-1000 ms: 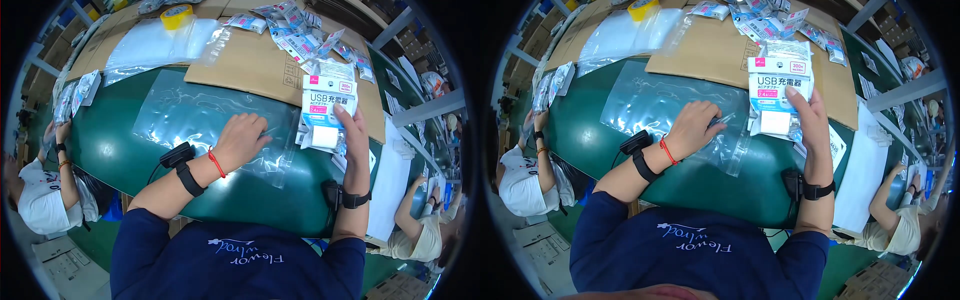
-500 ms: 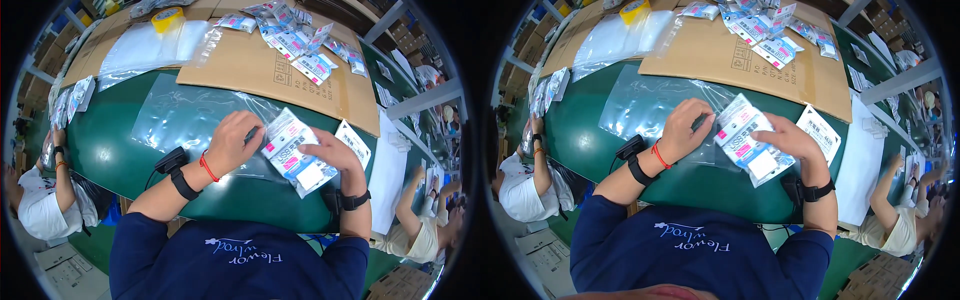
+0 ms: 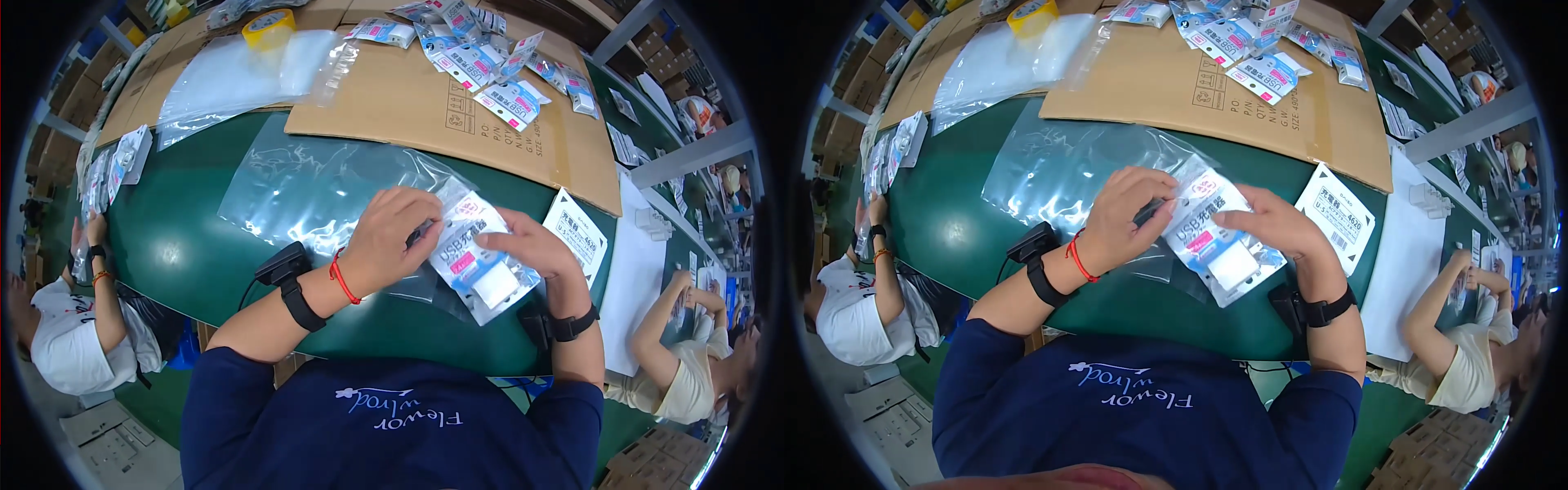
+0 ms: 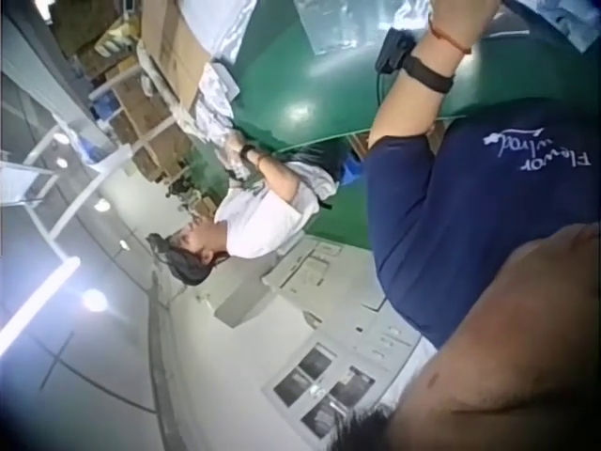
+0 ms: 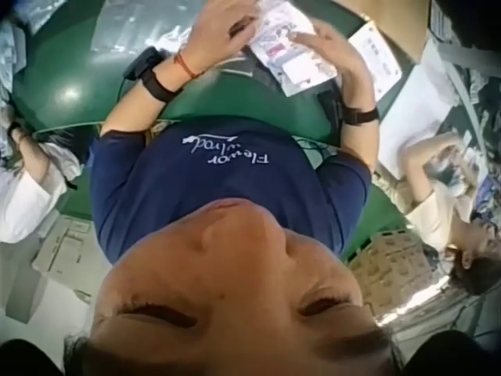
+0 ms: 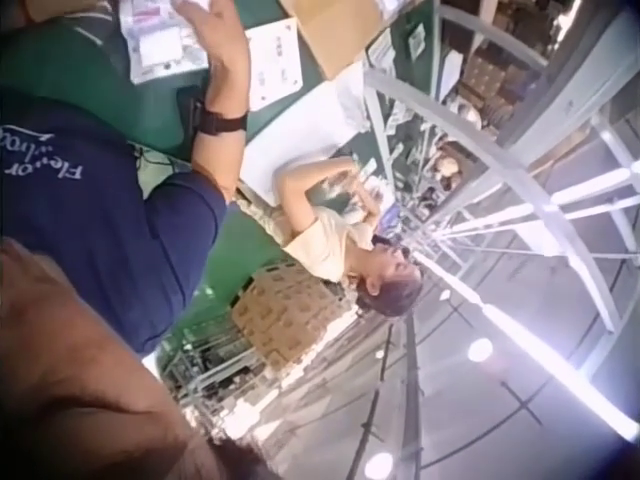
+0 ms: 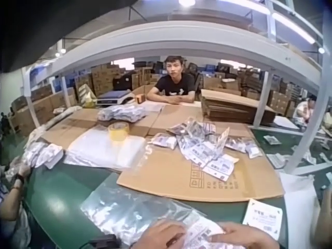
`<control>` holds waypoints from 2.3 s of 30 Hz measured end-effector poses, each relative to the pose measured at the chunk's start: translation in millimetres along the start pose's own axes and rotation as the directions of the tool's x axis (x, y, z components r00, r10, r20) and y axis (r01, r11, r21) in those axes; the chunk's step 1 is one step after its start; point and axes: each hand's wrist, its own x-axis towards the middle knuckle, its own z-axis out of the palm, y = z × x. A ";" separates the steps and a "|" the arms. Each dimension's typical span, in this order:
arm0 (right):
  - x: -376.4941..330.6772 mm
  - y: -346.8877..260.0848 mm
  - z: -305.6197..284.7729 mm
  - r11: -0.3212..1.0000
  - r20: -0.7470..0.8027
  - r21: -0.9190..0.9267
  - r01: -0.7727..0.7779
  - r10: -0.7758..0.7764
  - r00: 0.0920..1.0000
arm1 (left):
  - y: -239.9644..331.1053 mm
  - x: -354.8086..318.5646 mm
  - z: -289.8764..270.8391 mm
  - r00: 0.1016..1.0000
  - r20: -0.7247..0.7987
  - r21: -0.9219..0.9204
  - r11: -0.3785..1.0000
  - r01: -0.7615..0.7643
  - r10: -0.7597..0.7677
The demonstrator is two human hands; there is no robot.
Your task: Placing multiple individual product packets into larger plastic bags at an assembly station.
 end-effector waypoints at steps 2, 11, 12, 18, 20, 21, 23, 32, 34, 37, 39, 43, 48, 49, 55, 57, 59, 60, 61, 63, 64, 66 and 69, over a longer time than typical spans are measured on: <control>0.5 1.2 2.9 0.999 0.021 -0.033 0.000 0.001 1.000 | 3.8 0.5 0.7 1.000 0.019 0.002 1.000 -0.012 0.012; 22.5 17.1 15.8 0.966 0.078 -0.132 0.224 -0.215 0.973 | 20.4 -3.4 3.5 0.986 0.067 -0.034 0.988 -0.153 0.155; 24.5 19.2 16.0 0.952 0.033 -0.096 0.289 -0.287 0.957 | 22.5 -3.9 3.9 0.984 0.086 -0.043 0.987 -0.155 0.158; 25.6 5.0 20.1 0.994 0.088 0.021 0.107 -0.109 0.990 | 48.1 -15.4 -14.4 0.912 0.291 -0.102 0.957 -0.270 0.288; 28.4 -0.3 25.8 0.999 -0.015 0.039 0.020 -0.020 1.000 | 50.8 -23.5 -22.2 0.745 0.485 -0.131 0.880 -0.457 0.459; 30.9 -1.5 28.9 0.999 -0.001 0.030 0.019 -0.019 1.000 | 49.5 -29.3 -20.4 0.754 0.481 -0.118 0.885 -0.450 0.447; 36.1 -3.4 35.9 0.995 0.035 0.098 0.002 -0.005 0.999 | 40.5 -44.8 -5.6 0.750 0.470 0.019 0.845 -0.535 0.465; 64.9 6.0 77.8 0.989 0.096 0.037 0.141 -0.144 0.985 | 69.0 -51.3 12.3 0.807 0.310 0.042 0.841 -0.540 0.503; 70.2 5.7 92.2 0.983 0.039 0.046 0.178 -0.180 0.983 | 77.6 -53.5 23.2 0.799 0.286 0.033 0.828 -0.560 0.529; 75.5 4.2 108.8 0.962 -0.087 0.081 0.263 -0.256 0.963 | 86.2 -55.7 33.5 0.769 0.258 0.002 0.796 -0.605 0.584; 78.8 1.5 116.3 0.932 -0.088 0.269 0.244 -0.229 0.969 | 86.6 -57.8 35.4 0.789 0.226 0.009 0.809 -0.588 0.571; 61.0 -29.0 101.7 0.998 0.026 0.005 0.062 -0.062 0.998 | 85.1 -57.6 23.1 0.803 0.224 -0.017 0.826 -0.563 0.552; 59.1 -31.6 100.9 0.987 0.029 -0.110 -0.114 0.118 0.993 | 82.7 -58.3 21.6 0.797 0.269 -0.081 0.837 -0.541 0.541; 61.0 -29.1 103.3 0.987 0.024 -0.108 -0.115 0.118 0.993 | 82.9 -58.4 22.3 0.795 0.268 -0.085 0.835 -0.544 0.545; 99.7 -9.5 134.5 0.968 0.010 0.217 0.128 -0.134 0.991 | 92.8 -66.7 33.0 0.740 0.242 -0.176 0.779 -0.602 0.627; 111.7 -7.7 144.6 0.947 0.016 0.253 0.198 -0.209 0.978 | 93.3 -66.1 32.1 0.727 0.241 -0.205 0.766 -0.610 0.643; 121.7 -6.6 156.0 0.926 0.006 0.317 0.202 -0.215 0.977 | 91.7 -63.7 27.4 0.695 0.326 -0.224 0.766 -0.602 0.641; 123.9 -7.9 159.6 0.915 0.004 0.349 0.202 -0.217 0.976 | 90.8 -61.7 23.6 0.678 0.368 -0.231 0.769 -0.597 0.637; 122.1 -8.8 158.4 0.915 0.008 0.349 0.203 -0.219 0.976 | 89.0 -60.0 19.5 0.679 0.370 -0.227 0.770 -0.596 0.634; 109.7 -11.5 146.2 0.956 0.037 0.211 0.203 -0.215 0.976 | 81.1 -58.0 9.5 0.736 0.251 -0.223 0.778 -0.588 0.628; 103.4 -13.8 137.7 0.970 0.047 0.138 0.201 -0.209 0.977 | 77.7 -54.1 1.3 0.759 0.186 -0.226 0.779 -0.584 0.623; 96.8 -19.9 113.0 0.991 0.123 0.059 0.120 -0.127 0.984 | 64.6 -38.9 -32.1 0.850 0.201 -0.125 0.873 -0.472 0.488; 82.8 -19.9 88.5 0.996 0.169 -0.070 0.051 -0.039 0.985 | 29.4 -20.0 -73.1 0.994 0.059 0.244 0.964 -0.104 0.092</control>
